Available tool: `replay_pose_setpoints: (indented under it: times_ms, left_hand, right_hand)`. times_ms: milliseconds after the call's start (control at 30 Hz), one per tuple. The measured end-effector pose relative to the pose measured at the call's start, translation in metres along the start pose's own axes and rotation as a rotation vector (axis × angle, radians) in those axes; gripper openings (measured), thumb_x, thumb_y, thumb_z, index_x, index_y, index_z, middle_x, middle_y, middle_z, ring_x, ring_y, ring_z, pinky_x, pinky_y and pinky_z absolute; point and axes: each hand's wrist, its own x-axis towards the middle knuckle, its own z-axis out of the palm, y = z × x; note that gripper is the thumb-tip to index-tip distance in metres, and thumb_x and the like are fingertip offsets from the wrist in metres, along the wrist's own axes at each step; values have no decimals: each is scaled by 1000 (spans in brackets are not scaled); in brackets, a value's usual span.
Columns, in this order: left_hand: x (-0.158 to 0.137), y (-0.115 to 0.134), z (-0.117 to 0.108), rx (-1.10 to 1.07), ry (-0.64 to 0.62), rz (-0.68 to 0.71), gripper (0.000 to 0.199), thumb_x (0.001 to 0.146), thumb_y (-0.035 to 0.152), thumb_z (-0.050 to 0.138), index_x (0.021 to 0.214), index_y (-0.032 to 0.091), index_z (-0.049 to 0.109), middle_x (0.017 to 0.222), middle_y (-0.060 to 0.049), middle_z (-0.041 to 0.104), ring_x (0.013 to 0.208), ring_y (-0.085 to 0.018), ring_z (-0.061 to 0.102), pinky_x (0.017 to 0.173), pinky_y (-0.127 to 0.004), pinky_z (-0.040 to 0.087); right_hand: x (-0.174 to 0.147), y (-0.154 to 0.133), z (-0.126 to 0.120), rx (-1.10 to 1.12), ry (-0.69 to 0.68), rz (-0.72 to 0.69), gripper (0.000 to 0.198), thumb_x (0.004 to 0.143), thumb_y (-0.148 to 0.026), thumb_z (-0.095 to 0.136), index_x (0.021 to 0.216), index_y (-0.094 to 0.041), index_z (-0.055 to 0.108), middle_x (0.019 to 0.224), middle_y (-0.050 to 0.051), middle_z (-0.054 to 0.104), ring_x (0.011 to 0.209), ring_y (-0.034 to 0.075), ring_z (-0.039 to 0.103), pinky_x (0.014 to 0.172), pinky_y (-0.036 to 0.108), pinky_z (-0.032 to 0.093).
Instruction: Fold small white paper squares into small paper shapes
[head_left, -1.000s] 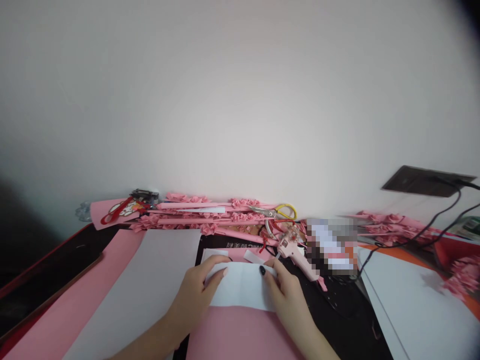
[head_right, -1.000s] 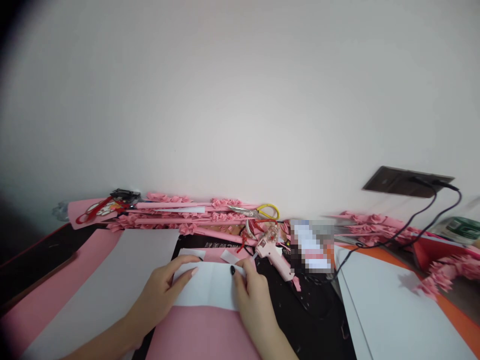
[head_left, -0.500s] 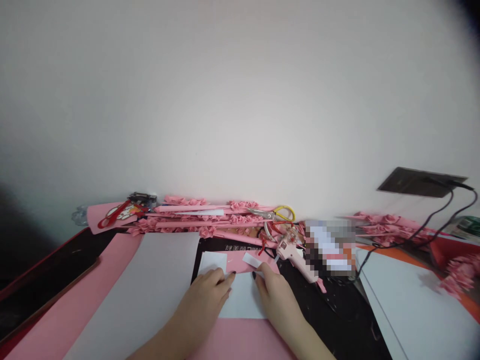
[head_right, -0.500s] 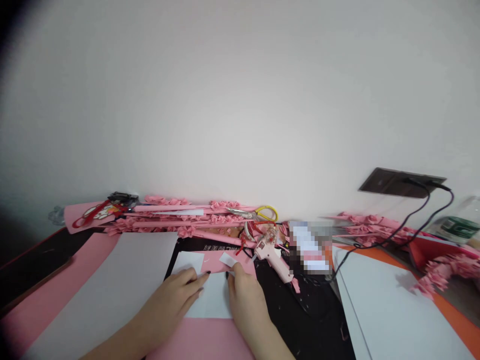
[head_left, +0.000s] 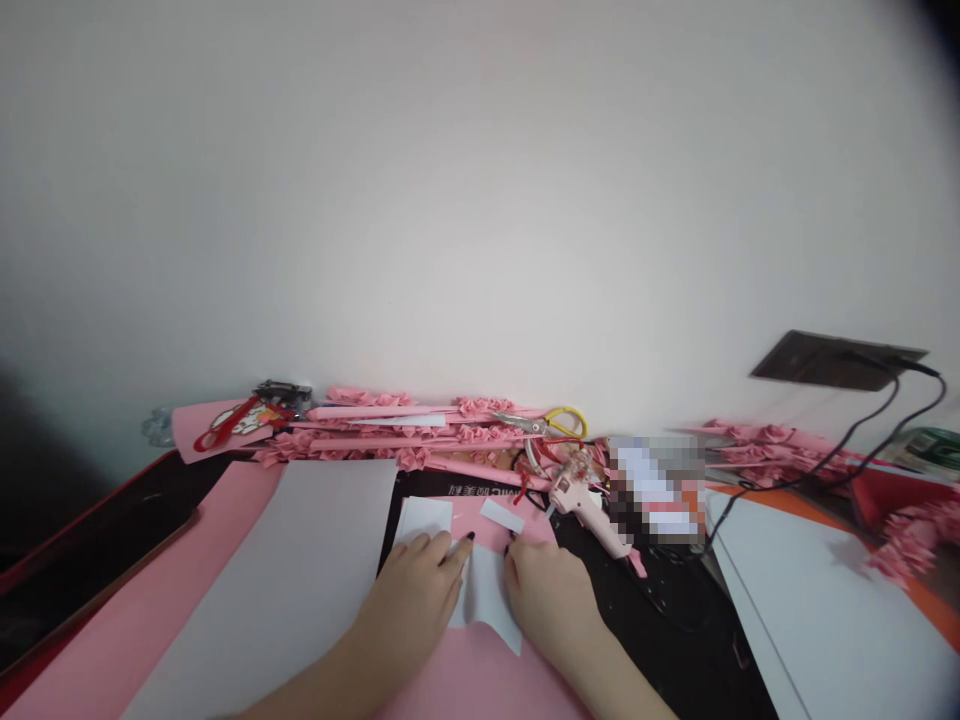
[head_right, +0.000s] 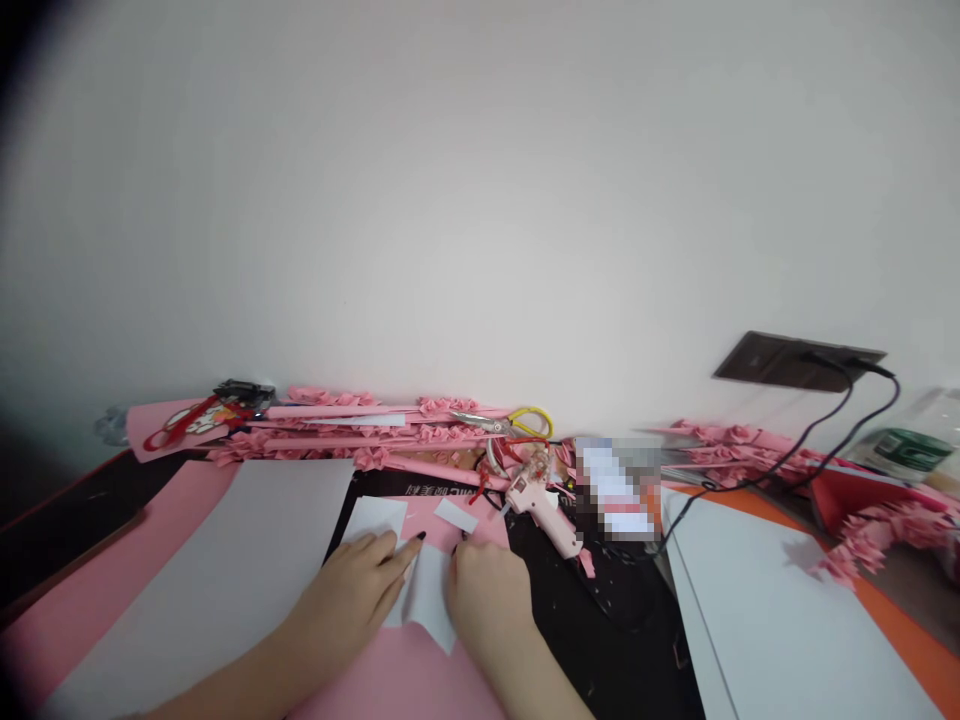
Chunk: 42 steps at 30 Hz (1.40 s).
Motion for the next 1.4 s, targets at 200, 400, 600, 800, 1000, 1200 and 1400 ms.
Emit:
replay_pose_setpoints:
  times_ms: [200, 400, 600, 800, 1000, 1200, 1400]
  left_hand:
    - [0, 1, 5, 58, 40, -5, 35, 88, 15, 34, 119, 20, 51, 94, -7, 60, 86, -22, 54, 74, -37, 41]
    - [-1, 3, 4, 57, 31, -21, 36, 88, 15, 34, 119, 22, 50, 93, -6, 60, 85, -22, 54, 73, -36, 41]
    - [-2, 1, 5, 34, 37, -36, 37, 88, 14, 34, 120, 23, 49, 93, -6, 59, 86, -21, 54, 75, -36, 42]
    - [-2, 1, 1, 18, 41, -70, 36, 88, 16, 34, 120, 19, 51, 89, -7, 60, 82, -21, 56, 74, -36, 44]
    - [-2, 3, -2, -27, 9, -69, 36, 89, 15, 32, 118, 16, 53, 86, -7, 62, 78, -19, 58, 73, -34, 47]
    - [1, 4, 3, 66, 1, -77, 37, 88, 12, 32, 121, 13, 50, 90, -9, 62, 80, -22, 60, 71, -38, 48]
    - [2, 2, 12, 142, 18, -65, 39, 86, 10, 32, 121, 14, 49, 89, -10, 61, 77, -22, 60, 69, -37, 47]
  right_hand:
    - [-13, -7, 7, -3, -5, 23, 25, 83, -14, 41, 77, -14, 66, 66, 14, 68, 62, 27, 67, 49, 28, 44]
    - [-19, -4, 10, -2, -28, 64, 24, 82, -13, 41, 75, -15, 64, 66, 13, 68, 60, 25, 66, 47, 24, 39]
    - [-14, 15, 6, 447, 43, 60, 30, 85, -27, 39, 61, -17, 55, 57, 3, 61, 52, 15, 56, 45, 21, 28]
    - [-5, 19, 13, 679, 128, 64, 24, 79, -20, 41, 55, -18, 41, 47, -4, 46, 45, 11, 44, 44, 20, 25]
    - [6, 17, 21, 496, 232, 49, 21, 84, -23, 41, 66, -17, 51, 54, 0, 53, 50, 14, 49, 49, 22, 28]
    - [3, 19, 10, 318, 102, 97, 26, 86, -25, 39, 71, -17, 59, 64, 6, 64, 61, 19, 60, 49, 22, 30]
    - [-7, 10, 6, 81, 9, 127, 26, 88, -23, 36, 82, -17, 60, 69, 11, 67, 62, 27, 65, 49, 27, 38]
